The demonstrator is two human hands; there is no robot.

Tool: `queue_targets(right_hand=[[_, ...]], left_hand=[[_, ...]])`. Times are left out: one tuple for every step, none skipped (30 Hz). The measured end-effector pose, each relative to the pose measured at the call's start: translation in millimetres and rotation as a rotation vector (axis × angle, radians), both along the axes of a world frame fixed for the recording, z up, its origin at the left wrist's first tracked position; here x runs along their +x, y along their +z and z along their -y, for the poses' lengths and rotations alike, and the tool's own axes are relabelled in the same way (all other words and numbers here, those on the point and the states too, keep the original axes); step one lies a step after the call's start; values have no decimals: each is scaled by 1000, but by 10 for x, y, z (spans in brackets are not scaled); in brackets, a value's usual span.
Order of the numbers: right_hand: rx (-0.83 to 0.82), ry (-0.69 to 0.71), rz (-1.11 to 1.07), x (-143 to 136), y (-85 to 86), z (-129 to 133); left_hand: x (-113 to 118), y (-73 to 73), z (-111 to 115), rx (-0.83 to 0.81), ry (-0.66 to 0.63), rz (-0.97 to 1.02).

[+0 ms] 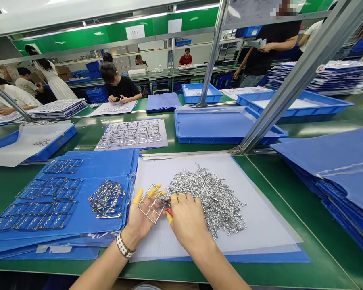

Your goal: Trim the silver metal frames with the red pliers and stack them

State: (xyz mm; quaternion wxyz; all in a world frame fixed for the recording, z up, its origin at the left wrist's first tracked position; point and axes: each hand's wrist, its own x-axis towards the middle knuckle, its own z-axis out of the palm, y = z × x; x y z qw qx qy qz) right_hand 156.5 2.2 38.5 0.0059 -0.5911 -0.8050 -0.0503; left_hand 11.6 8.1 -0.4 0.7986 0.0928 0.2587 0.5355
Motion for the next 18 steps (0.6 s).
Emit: queue_targets(right_hand=[[2, 3, 3, -4, -4, -3], [5, 8, 2, -7, -7, -7], [5, 13, 0, -10, -7, -11], [3, 17, -3, -12, -5, -13], [0, 17, -4, -13, 0, -12], [-2, 14, -3, -14, 6, -7], [-1, 7, 0, -14, 14, 3], [3, -1, 4, -15, 21, 18], [12, -5, 6, -17, 28, 38], [21, -3, 5, -21, 33, 60], [26, 4, 0, -28, 37, 83], [27, 13, -7, -37, 40, 104], [21, 22, -14, -49, 42, 122], [11, 31, -21, -63, 43, 135], [-5, 35, -28, -77, 44, 143], [-23, 36, -32, -90, 45, 146], [-36, 35, -37, -102, 46, 146], [-45, 32, -39, -111, 46, 143]], left_hand=[[8, -5, 3, 3, 8, -18], [14, -8, 5, 6, 17, -35], [17, -9, 6, 7, 27, -48], [18, -9, 5, 9, 37, -56], [14, -7, 2, 9, 43, -55], [8, -4, -3, 8, 46, -46], [-2, 0, -10, 8, 43, -30], [-12, 4, -20, 8, 37, -13], [-22, 8, -32, 6, 29, 2], [-31, 10, -46, 1, 23, 12], [-37, 12, -59, -6, 20, 16], [-39, 14, -71, -15, 21, 15], [-38, 17, -81, -25, 23, 11], [-34, 20, -88, -33, 27, 2], [-27, 24, -92, -37, 32, -8], [-18, 28, -92, -38, 37, -21], [-8, 34, -90, -36, 42, -33], [1, 40, -86, -31, 47, -45]])
